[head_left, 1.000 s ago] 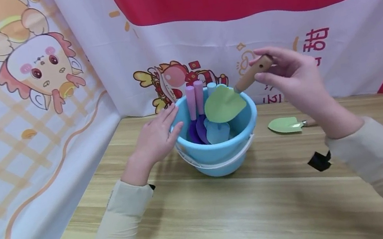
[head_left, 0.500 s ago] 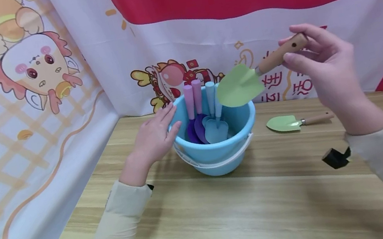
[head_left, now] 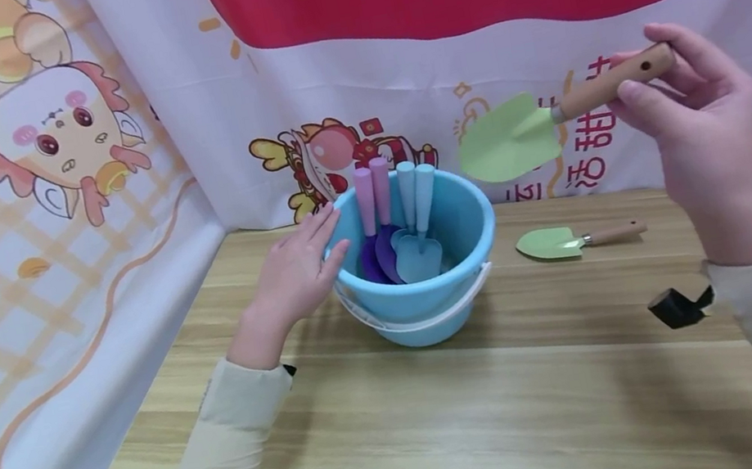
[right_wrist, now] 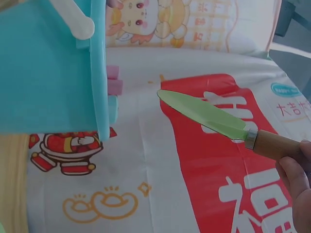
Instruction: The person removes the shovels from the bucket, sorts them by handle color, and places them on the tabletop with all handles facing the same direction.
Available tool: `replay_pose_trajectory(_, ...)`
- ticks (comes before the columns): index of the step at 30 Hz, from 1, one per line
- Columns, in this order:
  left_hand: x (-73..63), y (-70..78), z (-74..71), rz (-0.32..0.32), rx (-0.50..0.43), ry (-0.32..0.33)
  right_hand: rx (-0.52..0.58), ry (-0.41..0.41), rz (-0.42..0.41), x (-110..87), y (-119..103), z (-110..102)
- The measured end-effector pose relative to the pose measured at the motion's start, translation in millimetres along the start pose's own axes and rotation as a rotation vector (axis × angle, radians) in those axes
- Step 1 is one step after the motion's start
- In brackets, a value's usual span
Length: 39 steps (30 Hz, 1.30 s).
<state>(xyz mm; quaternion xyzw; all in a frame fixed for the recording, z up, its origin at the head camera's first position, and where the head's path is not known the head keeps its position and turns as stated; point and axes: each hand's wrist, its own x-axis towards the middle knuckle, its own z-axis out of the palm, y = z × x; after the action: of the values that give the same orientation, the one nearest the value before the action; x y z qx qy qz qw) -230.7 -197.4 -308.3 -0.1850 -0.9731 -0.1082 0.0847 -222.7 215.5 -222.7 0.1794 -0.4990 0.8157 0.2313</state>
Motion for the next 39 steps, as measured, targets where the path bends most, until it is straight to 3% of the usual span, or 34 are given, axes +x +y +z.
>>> replay_pose_trajectory(5, 0.4, -0.8, 1.1, 0.003, 0.001, -0.001, 0.022, 0.082, 0.022, 0.6, 3.7, -15.6)
replay_pose_trajectory(22, -3.2, 0.4, -4.4, 0.010, 0.007, 0.002, 0.034, 0.245, 0.060, 0.5, 22.1, -65.6)
replay_pose_trajectory(28, -3.8, 0.1, -4.0, 0.011, 0.007, 0.004, 0.043, 0.276, 0.077, -0.8, 28.7, -86.5)
replay_pose_trajectory(33, -4.1, 0.3, -3.9, 0.011, 0.012, -0.001, 0.117, 0.329, 0.075, 0.0, 36.1, -106.6)
replay_pose_trajectory(39, -4.2, 0.3, -3.7, 0.013, 0.014, 0.004, 0.101, 0.371, 0.089, -0.3, 39.6, -126.8)
